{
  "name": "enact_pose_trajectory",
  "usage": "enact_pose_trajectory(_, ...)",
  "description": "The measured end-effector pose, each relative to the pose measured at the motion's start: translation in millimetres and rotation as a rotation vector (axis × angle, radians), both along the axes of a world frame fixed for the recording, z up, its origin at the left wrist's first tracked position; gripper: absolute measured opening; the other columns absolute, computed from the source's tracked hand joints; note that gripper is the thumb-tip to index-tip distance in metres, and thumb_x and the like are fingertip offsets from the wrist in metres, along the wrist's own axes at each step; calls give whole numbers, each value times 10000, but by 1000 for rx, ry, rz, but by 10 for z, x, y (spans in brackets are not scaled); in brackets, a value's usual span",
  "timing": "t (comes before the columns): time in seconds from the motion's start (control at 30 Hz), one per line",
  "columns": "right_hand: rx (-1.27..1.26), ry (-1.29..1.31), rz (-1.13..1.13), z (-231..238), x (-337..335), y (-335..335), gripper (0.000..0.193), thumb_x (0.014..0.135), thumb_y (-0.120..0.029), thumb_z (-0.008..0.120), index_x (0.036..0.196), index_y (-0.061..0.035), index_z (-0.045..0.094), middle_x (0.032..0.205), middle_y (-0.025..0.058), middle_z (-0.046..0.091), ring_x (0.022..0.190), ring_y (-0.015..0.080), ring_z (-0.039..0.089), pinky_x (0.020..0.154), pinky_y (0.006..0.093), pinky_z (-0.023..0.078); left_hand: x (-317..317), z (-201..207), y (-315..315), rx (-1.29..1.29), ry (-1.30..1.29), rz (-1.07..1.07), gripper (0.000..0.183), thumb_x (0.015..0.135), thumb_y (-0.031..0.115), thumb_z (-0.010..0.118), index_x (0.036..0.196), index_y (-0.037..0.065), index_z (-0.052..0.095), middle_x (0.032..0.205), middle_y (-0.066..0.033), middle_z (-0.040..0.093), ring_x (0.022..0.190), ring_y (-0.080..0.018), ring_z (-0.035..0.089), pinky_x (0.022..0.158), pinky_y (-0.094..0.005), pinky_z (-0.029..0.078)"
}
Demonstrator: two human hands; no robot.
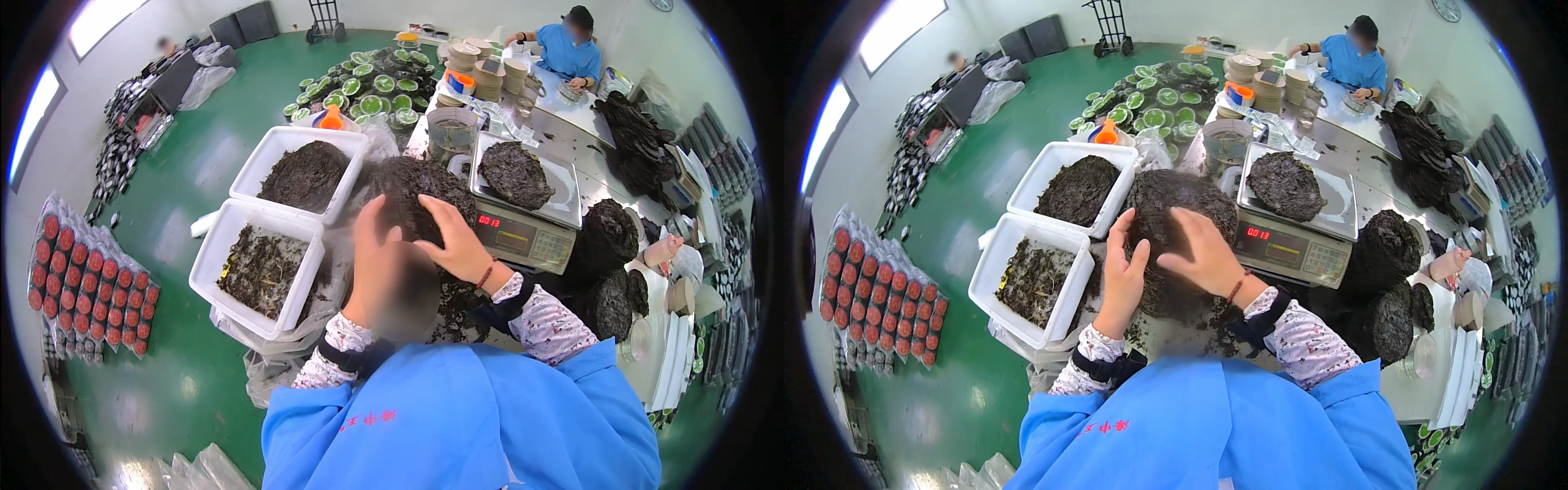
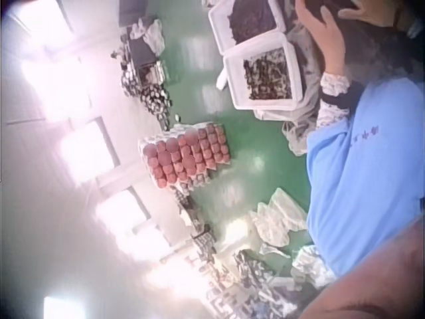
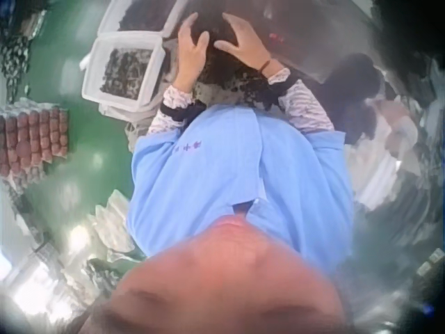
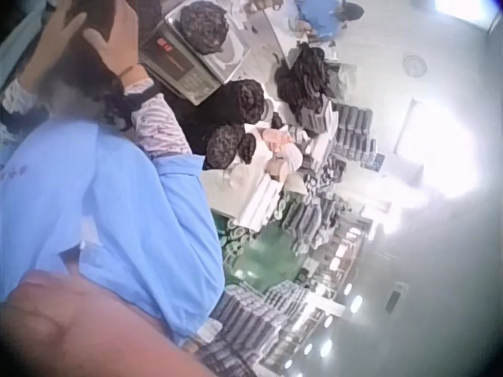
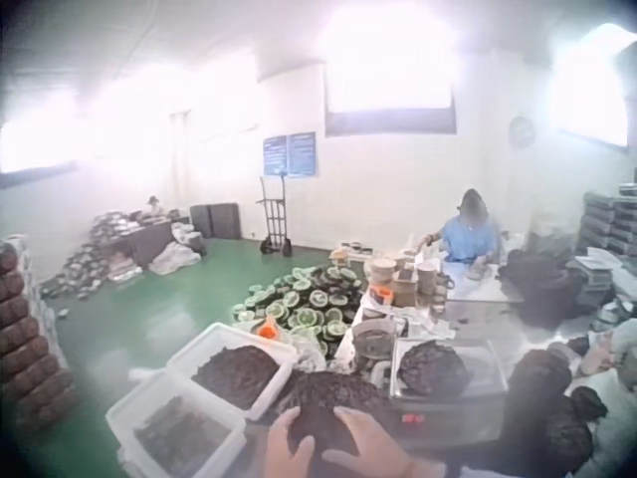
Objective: The person repeatedly scoops dark dried seaweed from white bins, forms it into round cakes by hand, and places them on a digital scale to check weight. The person adjusts the cakes by adding or removing material until the target weight is reached, then sets the finished cakes aside.
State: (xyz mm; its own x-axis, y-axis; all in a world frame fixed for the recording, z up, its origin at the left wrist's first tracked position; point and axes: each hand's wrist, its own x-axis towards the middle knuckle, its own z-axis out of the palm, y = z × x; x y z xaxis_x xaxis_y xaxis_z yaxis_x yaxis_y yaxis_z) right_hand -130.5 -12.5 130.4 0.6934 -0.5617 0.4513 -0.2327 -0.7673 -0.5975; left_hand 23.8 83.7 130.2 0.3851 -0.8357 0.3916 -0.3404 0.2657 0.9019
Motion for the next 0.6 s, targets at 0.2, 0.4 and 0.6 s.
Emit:
enact_pose_trajectory(0.2, 246, -106, 8, -60, 88, 13, 579, 901, -263, 613, 1367, 29, 429, 1379, 198, 457, 1295, 320, 415, 1102, 391, 313, 11, -8, -8, -98, -306, 115, 513, 906, 181, 604, 1369, 43, 432, 1390, -143, 426, 1317, -311, 336, 1117, -408, 259)
enact_pose_trajectory(0.4, 349, -127, 7, -110, 49, 25, 480, 943, -220, 526, 1347, 29, 464, 1368, 185, 480, 1272, 287, 453, 1093, 362, 324, 145, -93, 20, -11, -489, 95, 371, 874, 195, 640, 1214, 54, 594, 1343, -144, 449, 1288, -326, 353, 1076, -433, 289)
enact_pose_trajectory(0.6, 558, -334, -192, 54, 59, 228, 402, 958, -172, 479, 1297, 45, 490, 1242, 135, 577, 1172, 200, 532, 1010, 290, 379, 67, 108, 104, -90, -750, 223, 283, 833, 185, 678, 1069, 30, 666, 1292, -148, 470, 1198, -331, 444, 954, -427, 386)
